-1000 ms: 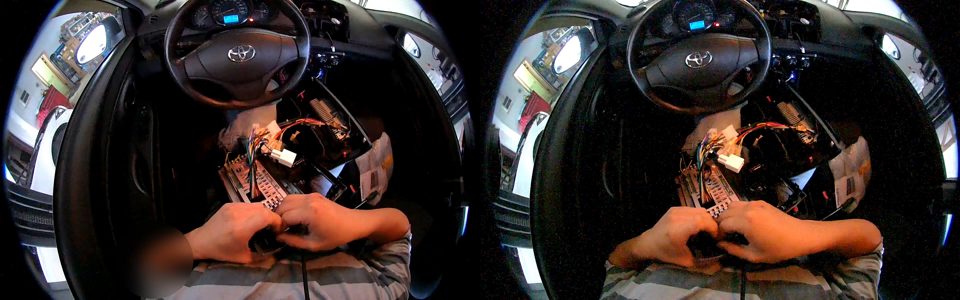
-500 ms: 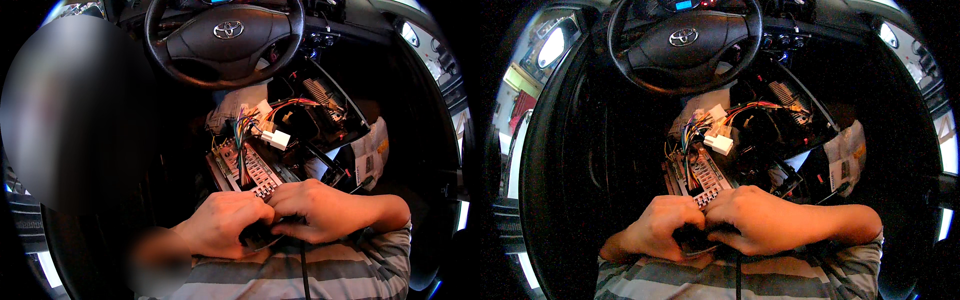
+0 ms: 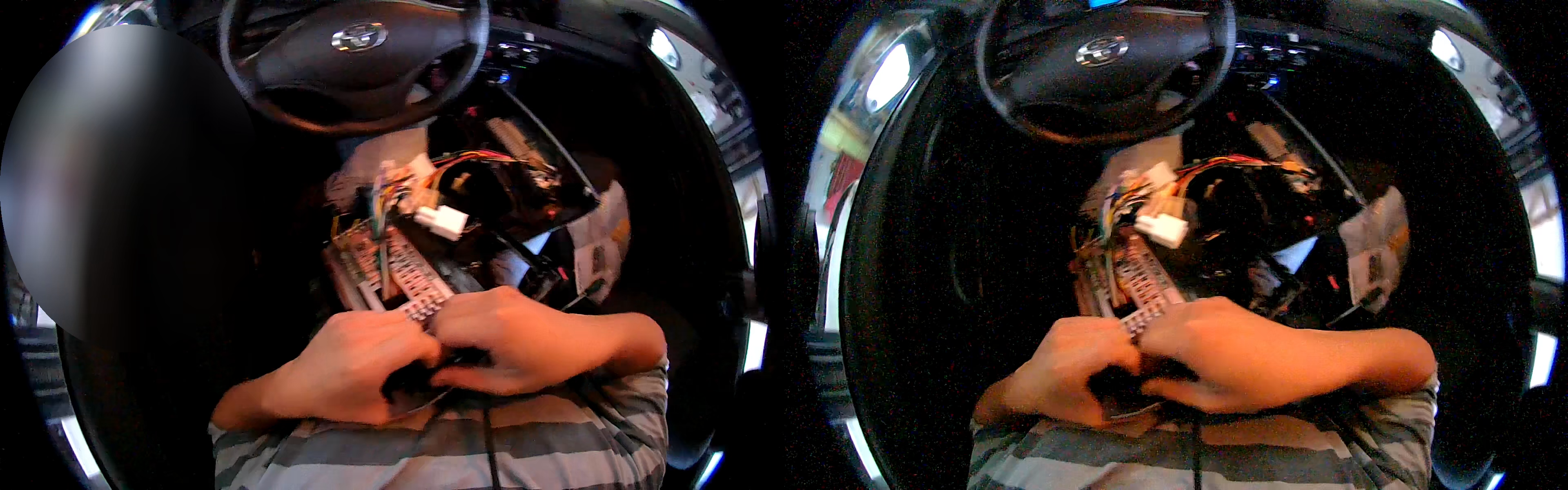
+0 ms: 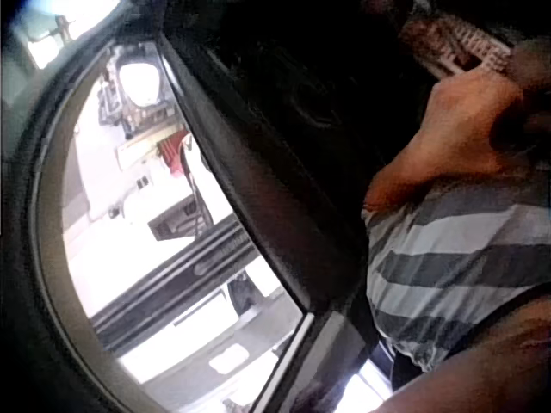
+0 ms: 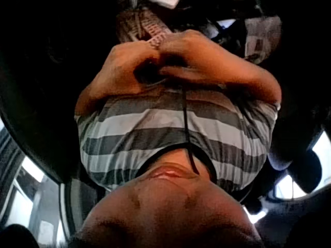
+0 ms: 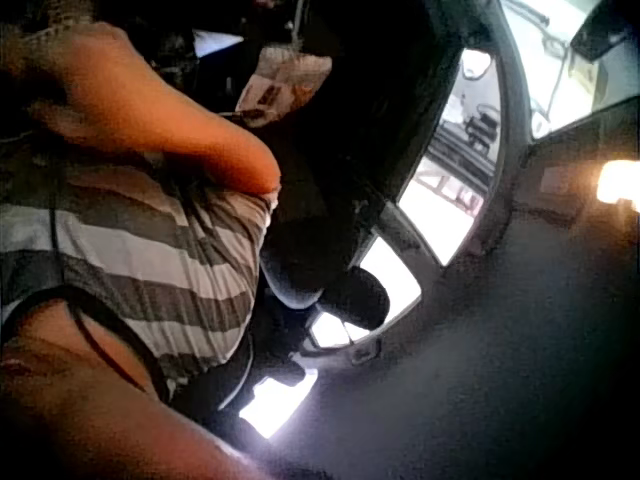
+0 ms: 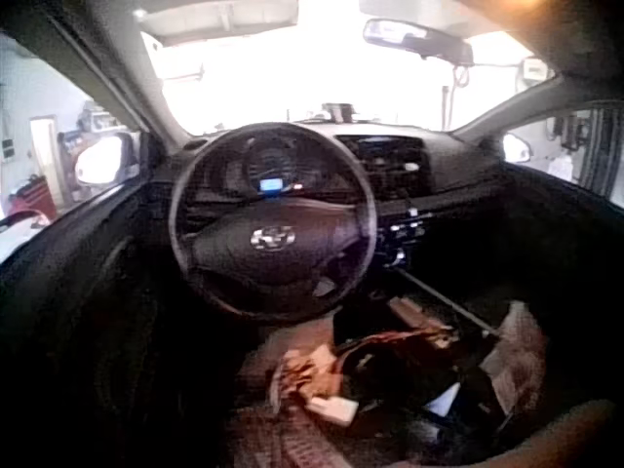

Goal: The person assembles and installs a car head unit and dashboard trim. They connect wiring harnesses to the back of the electronic unit, use a screwdriver to secure components, and fit silver trim pieces onto the black plastic housing while seated inside the vehicle.

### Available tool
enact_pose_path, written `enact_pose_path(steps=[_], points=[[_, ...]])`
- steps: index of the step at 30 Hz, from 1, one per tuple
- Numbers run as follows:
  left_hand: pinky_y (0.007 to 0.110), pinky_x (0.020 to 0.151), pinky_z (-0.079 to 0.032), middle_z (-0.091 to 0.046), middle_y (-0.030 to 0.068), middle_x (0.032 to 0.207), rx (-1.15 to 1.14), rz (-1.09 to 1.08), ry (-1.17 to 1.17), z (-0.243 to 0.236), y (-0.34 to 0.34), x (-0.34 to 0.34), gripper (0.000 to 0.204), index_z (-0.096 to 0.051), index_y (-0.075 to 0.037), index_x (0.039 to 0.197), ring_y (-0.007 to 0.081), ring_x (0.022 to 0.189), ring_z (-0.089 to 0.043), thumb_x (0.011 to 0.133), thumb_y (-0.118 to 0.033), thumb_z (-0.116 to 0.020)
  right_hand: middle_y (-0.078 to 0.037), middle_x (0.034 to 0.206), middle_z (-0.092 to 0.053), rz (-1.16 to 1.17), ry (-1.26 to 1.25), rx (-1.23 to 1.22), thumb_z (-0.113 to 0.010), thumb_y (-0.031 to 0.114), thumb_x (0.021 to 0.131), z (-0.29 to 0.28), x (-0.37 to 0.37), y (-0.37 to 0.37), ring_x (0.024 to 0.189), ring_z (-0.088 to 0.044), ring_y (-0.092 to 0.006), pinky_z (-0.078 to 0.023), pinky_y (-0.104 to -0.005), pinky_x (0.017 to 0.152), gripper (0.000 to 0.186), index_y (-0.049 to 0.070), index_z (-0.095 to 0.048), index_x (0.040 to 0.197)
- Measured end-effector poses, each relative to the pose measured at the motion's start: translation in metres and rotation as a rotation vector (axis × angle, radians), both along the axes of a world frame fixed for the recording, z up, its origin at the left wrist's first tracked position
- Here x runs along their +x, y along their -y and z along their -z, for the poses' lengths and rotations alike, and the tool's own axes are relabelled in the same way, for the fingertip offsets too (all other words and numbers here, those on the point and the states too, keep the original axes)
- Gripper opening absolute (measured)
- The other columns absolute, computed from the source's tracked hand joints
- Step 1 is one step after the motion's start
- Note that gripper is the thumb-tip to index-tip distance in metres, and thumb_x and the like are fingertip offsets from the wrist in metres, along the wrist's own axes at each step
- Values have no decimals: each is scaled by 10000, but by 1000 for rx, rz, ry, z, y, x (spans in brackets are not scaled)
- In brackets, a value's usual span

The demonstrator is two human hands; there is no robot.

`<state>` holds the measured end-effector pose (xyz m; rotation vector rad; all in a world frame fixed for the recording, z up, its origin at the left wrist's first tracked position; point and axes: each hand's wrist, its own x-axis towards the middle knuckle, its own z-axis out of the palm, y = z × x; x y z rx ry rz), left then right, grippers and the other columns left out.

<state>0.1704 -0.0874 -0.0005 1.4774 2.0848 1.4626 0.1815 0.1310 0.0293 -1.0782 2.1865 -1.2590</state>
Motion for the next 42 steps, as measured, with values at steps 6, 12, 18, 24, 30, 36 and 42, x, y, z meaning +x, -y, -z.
enact_pose_path(steps=[6,12,18,24,30,36,42], points=[[335,571,-499,-657,98,735,-104,-164,-80,2,6,9,334,-549,-102,755,271,656,-667,581,-191,-820,-187,826,-596,7,-67,-143,-672,150,761,17,4,8,827,-593,-373,-474,-437,726,193,10,-569,845],[371,660,-485,-607,152,826,-56,-17,55,-7,-15,6,336,-566,-20,872,320,763,-633,610,-24,-776,-194,664,-619,132,-86,-275,-635,137,661,32,7,-1,709,-622,-416,-504,-487,638,101,47,-624,706],[378,717,-504,-635,195,870,-76,-78,25,-3,-6,8,358,-581,-14,880,350,799,-641,598,-45,-799,-245,762,-638,56,-74,-200,-617,168,693,29,2,-5,753,-602,-419,-475,-476,687,217,-30,-669,763],[393,774,-513,-653,226,927,-174,-83,-69,-10,-6,6,366,-599,-4,880,372,864,-650,588,-63,-812,-240,720,-632,75,-77,-252,-605,167,690,30,2,-8,712,-609,-418,-479,-482,665,212,-35,-661,726],[394,710,-512,-651,217,850,-161,-133,-86,-10,-11,9,341,-597,-9,829,360,784,-649,571,-63,-814,-248,714,-626,71,40,-184,-586,164,699,21,3,-13,704,-612,-413,-481,-476,646,211,-32,-661,726],[391,685,-510,-641,227,832,-109,-53,-3,-10,-13,6,343,-551,-12,826,364,752,-645,604,-55,-809,-229,751,-642,60,50,-190,-609,186,723,23,1,-11,739,-618,-403,-485,-464,669,221,-24,-667,759],[402,665,-507,-637,226,827,6,-47,-49,-6,-19,3,359,-543,8,894,372,739,-639,644,-49,-794,-227,814,-654,25,74,-210,-667,224,715,28,0,-5,805,-626,-388,-488,-456,725,240,14,-684,830]])
